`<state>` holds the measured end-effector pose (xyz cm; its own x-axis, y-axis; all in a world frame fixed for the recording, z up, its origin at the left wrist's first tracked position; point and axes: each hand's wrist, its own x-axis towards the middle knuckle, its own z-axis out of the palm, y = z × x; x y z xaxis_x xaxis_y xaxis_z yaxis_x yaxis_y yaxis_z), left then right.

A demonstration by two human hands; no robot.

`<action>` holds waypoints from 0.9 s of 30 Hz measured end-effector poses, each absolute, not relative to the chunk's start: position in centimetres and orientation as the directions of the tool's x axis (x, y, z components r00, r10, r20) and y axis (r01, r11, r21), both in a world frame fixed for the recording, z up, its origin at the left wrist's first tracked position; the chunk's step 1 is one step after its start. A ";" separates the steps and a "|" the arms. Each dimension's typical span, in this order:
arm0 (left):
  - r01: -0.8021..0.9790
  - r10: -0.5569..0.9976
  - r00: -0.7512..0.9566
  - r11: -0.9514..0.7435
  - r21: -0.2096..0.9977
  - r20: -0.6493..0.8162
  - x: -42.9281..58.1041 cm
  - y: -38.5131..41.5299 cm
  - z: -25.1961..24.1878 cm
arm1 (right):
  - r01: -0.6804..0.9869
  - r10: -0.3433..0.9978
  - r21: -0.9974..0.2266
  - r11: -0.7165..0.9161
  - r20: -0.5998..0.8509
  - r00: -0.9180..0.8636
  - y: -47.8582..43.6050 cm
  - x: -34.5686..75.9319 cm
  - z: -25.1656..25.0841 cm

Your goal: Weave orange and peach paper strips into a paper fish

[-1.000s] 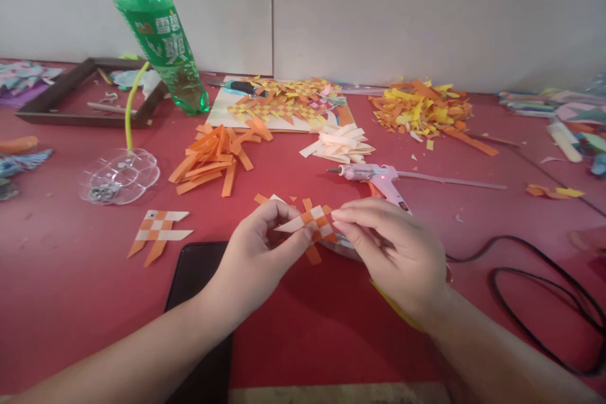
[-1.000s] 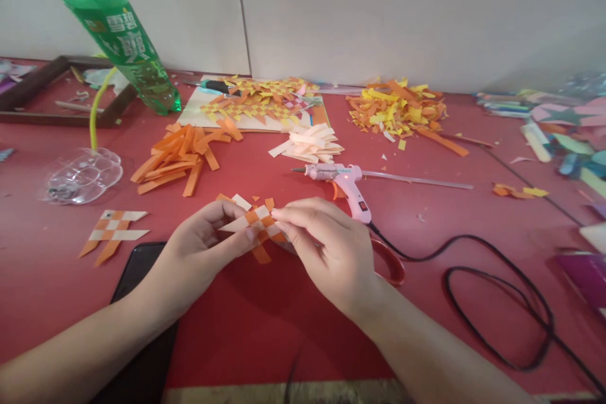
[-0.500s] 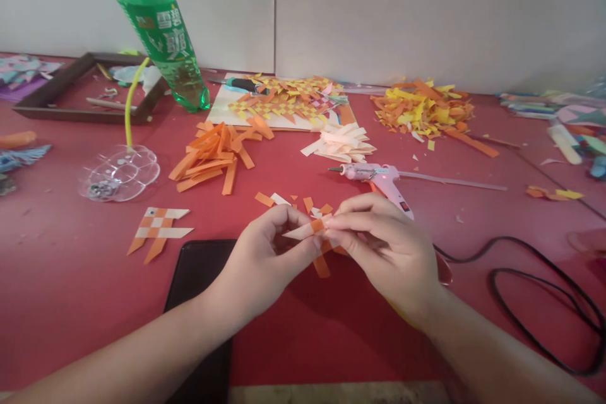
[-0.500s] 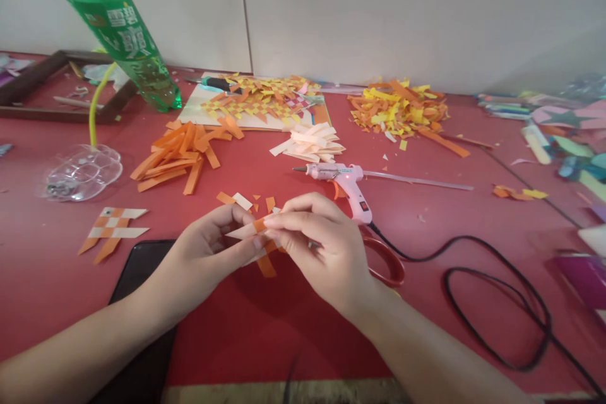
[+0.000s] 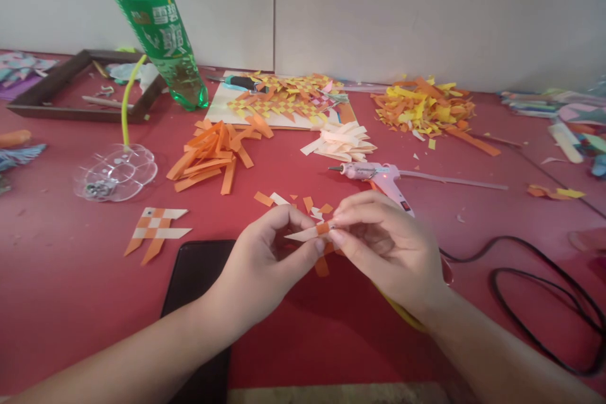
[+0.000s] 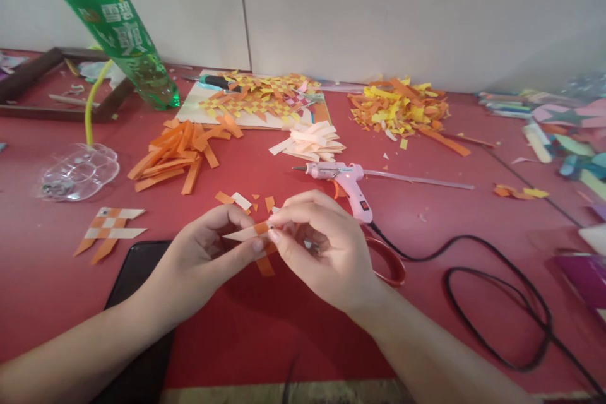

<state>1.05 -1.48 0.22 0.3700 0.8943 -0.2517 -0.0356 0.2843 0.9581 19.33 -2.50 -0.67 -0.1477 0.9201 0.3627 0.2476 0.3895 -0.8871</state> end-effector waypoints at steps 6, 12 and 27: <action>-0.014 0.902 0.372 0.240 0.971 -0.218 1.0 -1.8 0.3 | 0.179 0.954 -0.941 0.286 0.263 -0.143 -2.7 19.1 -0.3; 0.040 0.932 0.337 0.126 0.991 -0.132 0.9 -1.8 0.0 | 0.299 0.904 -0.854 0.426 0.387 -0.181 -2.4 19.3 -0.2; -0.006 0.947 0.321 0.018 1.000 -0.015 0.7 -2.0 -0.3 | 0.315 0.807 -0.744 0.590 0.525 -0.271 -2.0 20.0 0.0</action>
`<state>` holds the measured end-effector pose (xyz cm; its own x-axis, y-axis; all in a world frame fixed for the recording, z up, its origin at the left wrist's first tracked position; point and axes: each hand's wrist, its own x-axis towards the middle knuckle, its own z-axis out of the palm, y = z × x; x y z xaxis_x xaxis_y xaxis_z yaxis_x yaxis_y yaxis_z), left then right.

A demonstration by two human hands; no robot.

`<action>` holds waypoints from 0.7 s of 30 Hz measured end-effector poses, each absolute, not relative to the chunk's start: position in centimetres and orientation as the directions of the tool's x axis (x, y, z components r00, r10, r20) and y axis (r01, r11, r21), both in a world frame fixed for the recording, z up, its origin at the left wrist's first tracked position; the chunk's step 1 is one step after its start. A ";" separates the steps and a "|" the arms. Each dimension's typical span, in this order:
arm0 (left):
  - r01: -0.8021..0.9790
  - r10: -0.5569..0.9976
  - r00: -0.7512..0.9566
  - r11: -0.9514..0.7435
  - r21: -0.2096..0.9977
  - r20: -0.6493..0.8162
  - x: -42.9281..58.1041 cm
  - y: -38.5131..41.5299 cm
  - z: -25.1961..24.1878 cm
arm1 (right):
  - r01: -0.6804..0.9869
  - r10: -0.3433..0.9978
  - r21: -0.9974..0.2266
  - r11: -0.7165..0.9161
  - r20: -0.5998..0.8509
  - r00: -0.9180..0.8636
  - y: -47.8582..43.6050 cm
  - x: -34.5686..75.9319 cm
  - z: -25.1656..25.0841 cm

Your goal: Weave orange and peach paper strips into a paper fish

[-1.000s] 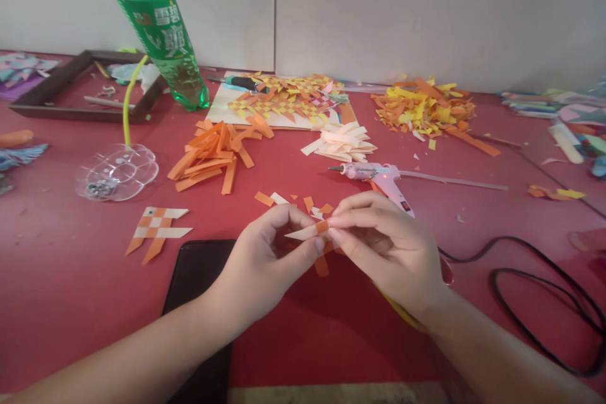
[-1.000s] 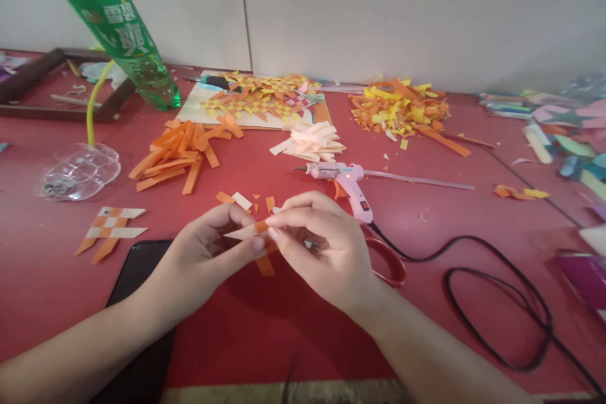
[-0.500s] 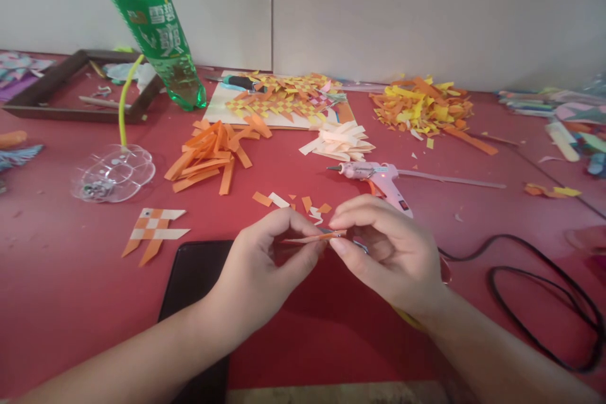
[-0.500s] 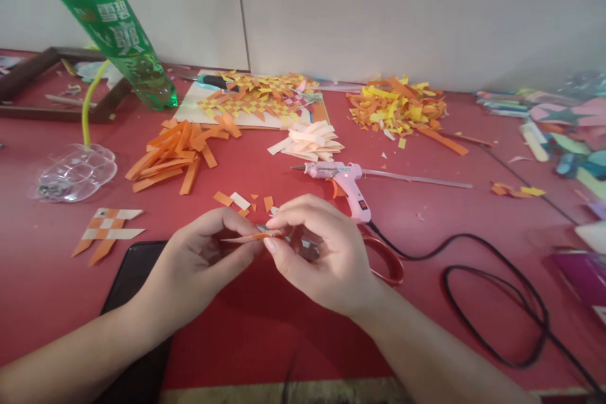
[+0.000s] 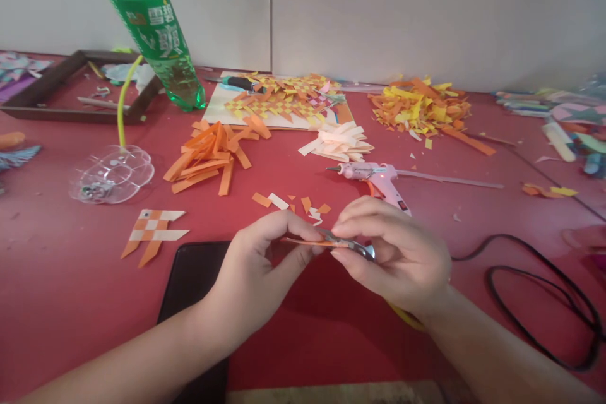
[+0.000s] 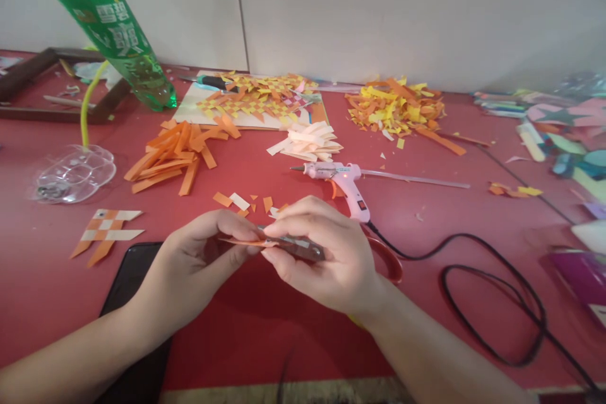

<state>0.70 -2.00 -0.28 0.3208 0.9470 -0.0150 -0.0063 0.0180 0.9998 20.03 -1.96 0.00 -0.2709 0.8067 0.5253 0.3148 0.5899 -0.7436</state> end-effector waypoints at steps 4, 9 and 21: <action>0.026 0.954 0.301 0.010 1.000 -0.018 0.7 -1.9 -0.2 | 0.314 0.775 -0.709 0.632 0.562 -0.290 -1.9 19.9 0.2; 0.057 0.954 0.299 0.009 0.998 -0.025 0.6 -2.0 -0.3 | 0.334 0.776 -0.700 0.631 0.560 -0.290 -2.0 19.9 0.2; 0.069 0.950 0.310 0.026 0.997 -0.046 0.6 -1.9 -0.3 | 0.311 0.793 -0.732 0.606 0.528 -0.303 -2.0 20.1 0.1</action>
